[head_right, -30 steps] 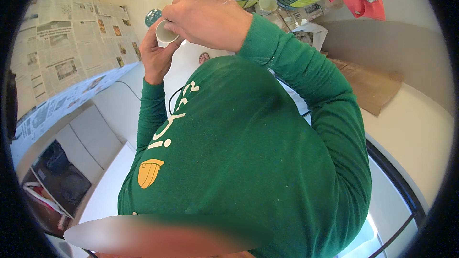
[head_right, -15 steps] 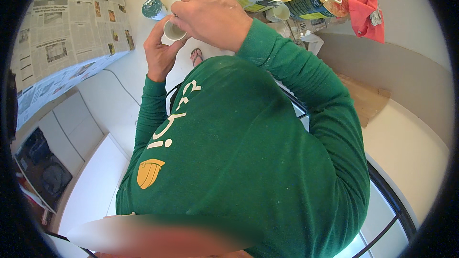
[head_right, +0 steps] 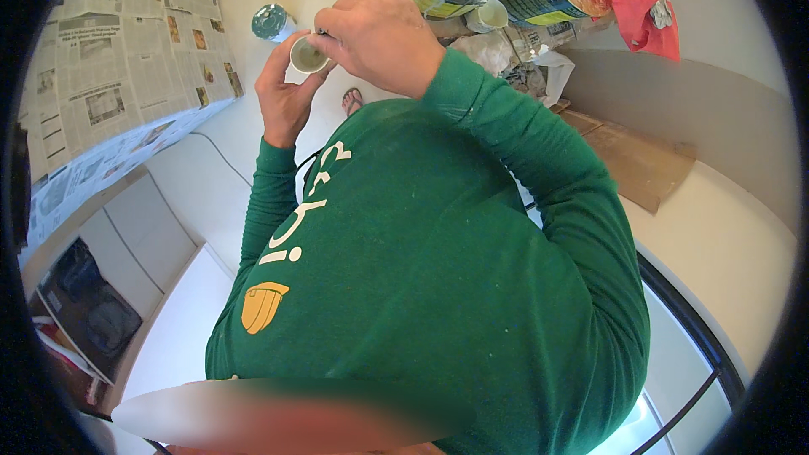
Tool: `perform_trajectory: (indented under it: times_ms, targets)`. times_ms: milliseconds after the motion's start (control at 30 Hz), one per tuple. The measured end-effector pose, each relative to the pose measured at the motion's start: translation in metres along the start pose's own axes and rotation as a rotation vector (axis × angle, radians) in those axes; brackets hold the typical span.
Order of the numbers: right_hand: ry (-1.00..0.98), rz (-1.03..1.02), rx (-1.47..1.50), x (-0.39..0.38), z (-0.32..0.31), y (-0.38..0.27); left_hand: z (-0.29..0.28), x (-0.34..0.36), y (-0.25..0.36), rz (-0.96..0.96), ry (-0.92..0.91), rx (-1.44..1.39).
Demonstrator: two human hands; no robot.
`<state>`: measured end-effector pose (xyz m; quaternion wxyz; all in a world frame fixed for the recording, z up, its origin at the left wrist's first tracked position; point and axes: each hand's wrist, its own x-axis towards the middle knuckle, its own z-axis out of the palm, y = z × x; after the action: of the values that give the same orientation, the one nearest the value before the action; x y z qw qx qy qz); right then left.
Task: The person mixes paint in a small container using a metal rod, then pours the mixture into a larger paint can. The person also uses a paintbrush to stir the contents of the small container.
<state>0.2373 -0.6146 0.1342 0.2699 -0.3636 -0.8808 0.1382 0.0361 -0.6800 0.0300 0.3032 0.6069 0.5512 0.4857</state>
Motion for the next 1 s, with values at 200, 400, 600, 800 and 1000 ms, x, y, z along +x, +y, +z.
perform_trajectory:
  times_ms: [200,400,600,800,1000]
  targets:
    - [0.017,0.002,0.078,-0.009,-0.003,0.004,0.002,-0.001,0.005,0.006,-0.004,0.033]
    - [0.038,-0.009,0.072,-0.014,-0.001,0.006,0.004,0.001,0.009,0.053,-0.008,0.048]
    - [0.054,-0.039,-0.056,-0.02,-0.006,0.003,0.004,0.003,0.011,0.093,-0.001,0.12]
    - [0.085,-0.06,-0.031,-0.023,-0.005,0.003,0.005,0.006,0.014,0.115,-0.008,0.174]
    - [0.105,-0.019,-0.004,-0.027,-0.005,0.005,0.005,0.007,0.015,0.093,-0.021,0.15]
